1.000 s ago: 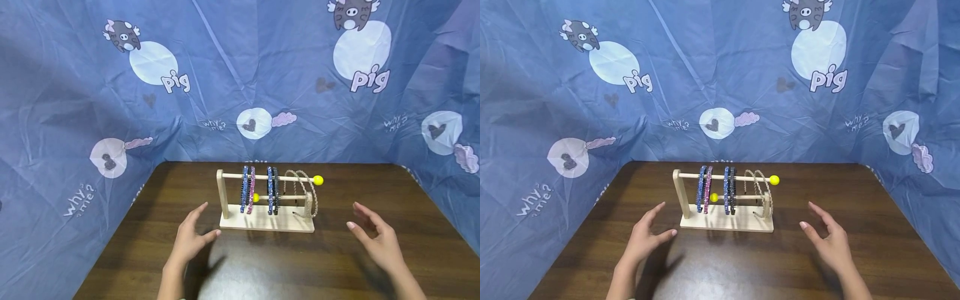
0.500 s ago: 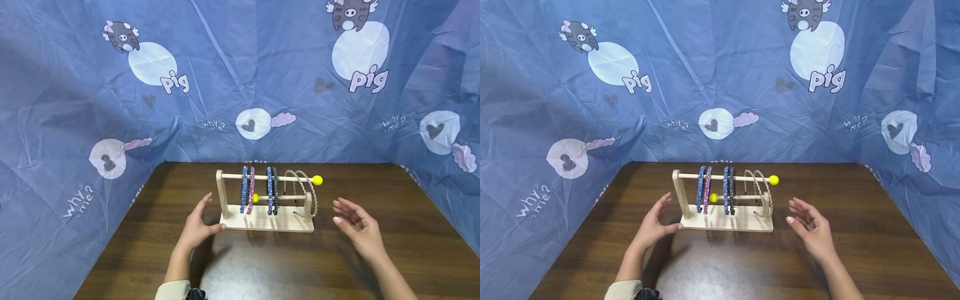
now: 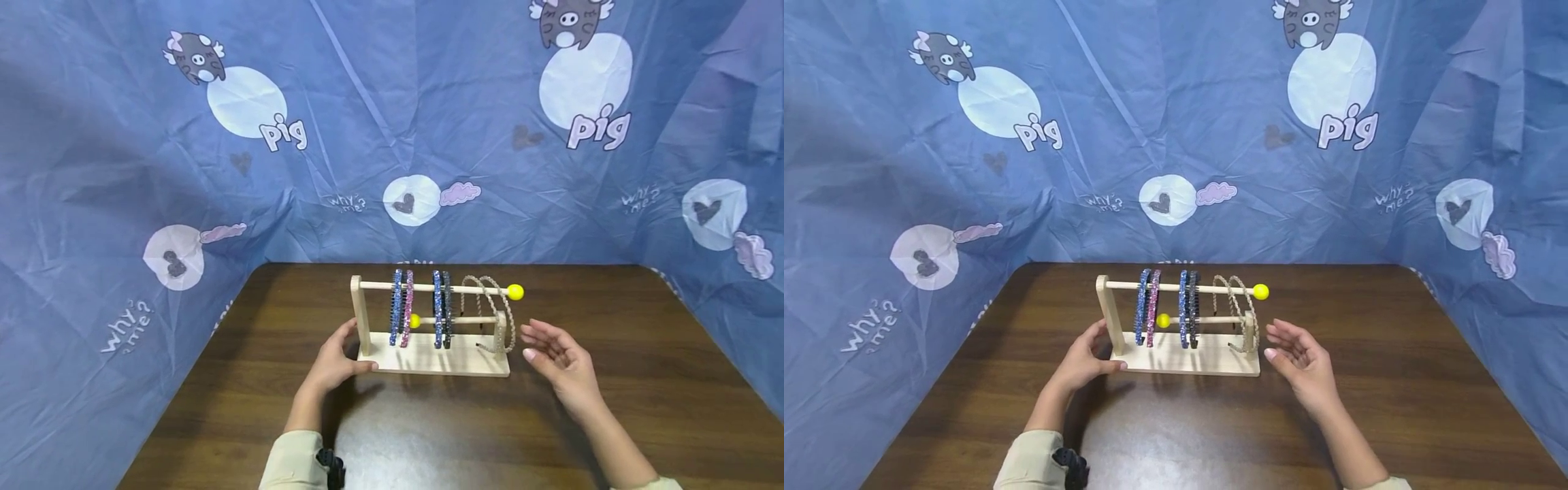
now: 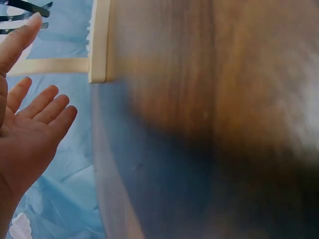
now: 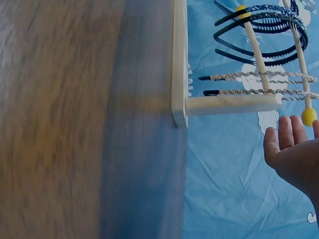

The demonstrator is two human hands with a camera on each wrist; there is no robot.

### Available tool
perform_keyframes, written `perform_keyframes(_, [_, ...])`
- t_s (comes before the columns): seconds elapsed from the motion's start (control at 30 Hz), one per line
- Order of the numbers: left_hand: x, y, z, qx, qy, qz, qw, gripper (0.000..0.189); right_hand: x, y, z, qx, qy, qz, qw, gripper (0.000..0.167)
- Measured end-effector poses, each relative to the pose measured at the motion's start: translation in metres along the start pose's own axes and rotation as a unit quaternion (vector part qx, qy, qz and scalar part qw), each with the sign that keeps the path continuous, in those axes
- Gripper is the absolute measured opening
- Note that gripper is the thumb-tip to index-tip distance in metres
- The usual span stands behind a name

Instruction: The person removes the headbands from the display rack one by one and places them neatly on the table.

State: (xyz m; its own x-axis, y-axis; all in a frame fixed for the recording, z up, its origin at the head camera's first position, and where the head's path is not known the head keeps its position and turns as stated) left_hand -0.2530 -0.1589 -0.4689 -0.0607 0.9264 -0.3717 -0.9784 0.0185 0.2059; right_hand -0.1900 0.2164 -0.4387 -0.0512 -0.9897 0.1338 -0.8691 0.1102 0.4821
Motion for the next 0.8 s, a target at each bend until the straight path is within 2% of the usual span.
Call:
perform_keyframes(0.1, [0.005,0.003,-0.005,-0.005,-0.032,-0.012,0.9994,0.091,0.005,0.000,0.005,0.007,0.012,0.005,0.9999,0.044])
perform_keyframes(0.2, [0.010,0.006,-0.009,-0.005,-0.035,-0.020,0.9992,0.086,0.009,0.001,0.009,0.016,0.028,0.017,0.9993,0.044])
perform_keyframes(0.33, [0.016,0.011,-0.013,-0.013,-0.006,-0.033,0.9994,0.087,0.014,0.002,0.012,0.022,0.046,0.030,0.9982,0.043])
perform_keyframes(0.47, [0.018,0.014,-0.017,-0.016,0.056,-0.038,0.9976,0.089,0.018,0.002,0.016,0.032,0.047,0.033,0.9978,0.042])
perform_keyframes(0.57, [0.018,0.017,-0.021,-0.005,0.100,-0.034,0.9944,0.085,0.020,0.002,0.018,0.044,0.030,0.041,0.9977,0.039])
perform_keyframes(0.67, [0.019,0.020,-0.027,-0.013,0.115,-0.031,0.9928,0.078,0.022,0.001,0.020,0.051,0.023,0.049,0.9972,0.033])
perform_keyframes(0.8, [0.017,0.021,-0.029,-0.036,0.120,-0.030,0.9917,0.074,0.024,0.001,0.021,0.051,0.040,0.054,0.9964,0.024])
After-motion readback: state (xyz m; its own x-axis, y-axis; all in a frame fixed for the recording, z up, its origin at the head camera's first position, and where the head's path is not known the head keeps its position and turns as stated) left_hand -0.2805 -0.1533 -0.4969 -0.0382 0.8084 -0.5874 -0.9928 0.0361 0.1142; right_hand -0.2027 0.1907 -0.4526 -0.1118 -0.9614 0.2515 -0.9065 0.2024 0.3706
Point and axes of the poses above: each hand's wrist, its own y-axis towards the middle knuckle, its own x-axis out of the palm, z = x × y, the point moved 2 cm from there along y, towards the middle knuckle, and after that the axes turned 8 degrees about z, right-handed, at the moved point
